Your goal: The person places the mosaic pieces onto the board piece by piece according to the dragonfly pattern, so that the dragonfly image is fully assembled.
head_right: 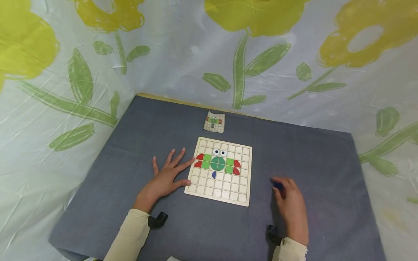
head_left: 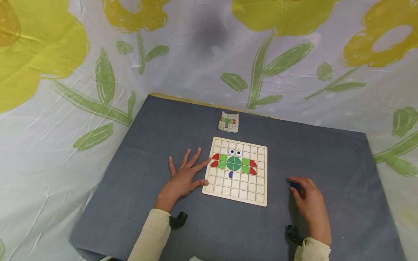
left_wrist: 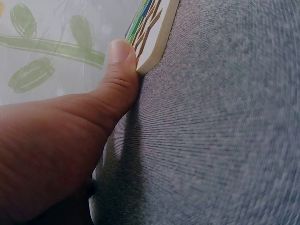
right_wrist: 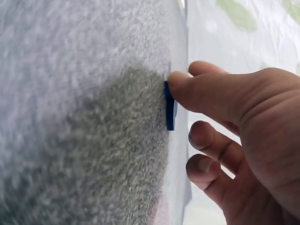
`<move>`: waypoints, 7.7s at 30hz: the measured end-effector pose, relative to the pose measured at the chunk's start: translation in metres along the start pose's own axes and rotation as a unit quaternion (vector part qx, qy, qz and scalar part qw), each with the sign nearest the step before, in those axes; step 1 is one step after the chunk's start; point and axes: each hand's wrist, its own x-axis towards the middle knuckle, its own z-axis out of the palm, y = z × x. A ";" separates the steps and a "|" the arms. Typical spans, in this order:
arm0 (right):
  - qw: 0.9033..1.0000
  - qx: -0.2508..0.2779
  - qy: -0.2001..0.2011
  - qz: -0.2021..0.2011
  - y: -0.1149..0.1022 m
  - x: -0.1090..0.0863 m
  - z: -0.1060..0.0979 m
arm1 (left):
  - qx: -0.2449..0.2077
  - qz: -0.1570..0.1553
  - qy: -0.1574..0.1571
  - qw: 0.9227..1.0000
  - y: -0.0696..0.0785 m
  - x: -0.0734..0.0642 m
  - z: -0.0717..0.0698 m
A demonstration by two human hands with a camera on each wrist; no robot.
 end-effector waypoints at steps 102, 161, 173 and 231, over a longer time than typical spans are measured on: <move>0.981 0.021 -0.123 -0.151 -0.120 0.041 0.086 | 0.010 -0.001 0.003 1.000 0.000 -0.001 0.000; 0.992 0.051 -0.069 -0.095 -0.093 0.036 0.066 | 0.004 0.009 0.022 1.000 0.001 0.000 0.001; 0.998 0.011 0.060 0.009 -0.061 0.027 0.046 | 0.006 0.000 0.007 1.000 0.000 0.000 0.001; 0.977 -0.052 0.054 0.200 -0.015 0.015 0.017 | 0.006 -0.001 0.010 1.000 0.002 0.000 -0.001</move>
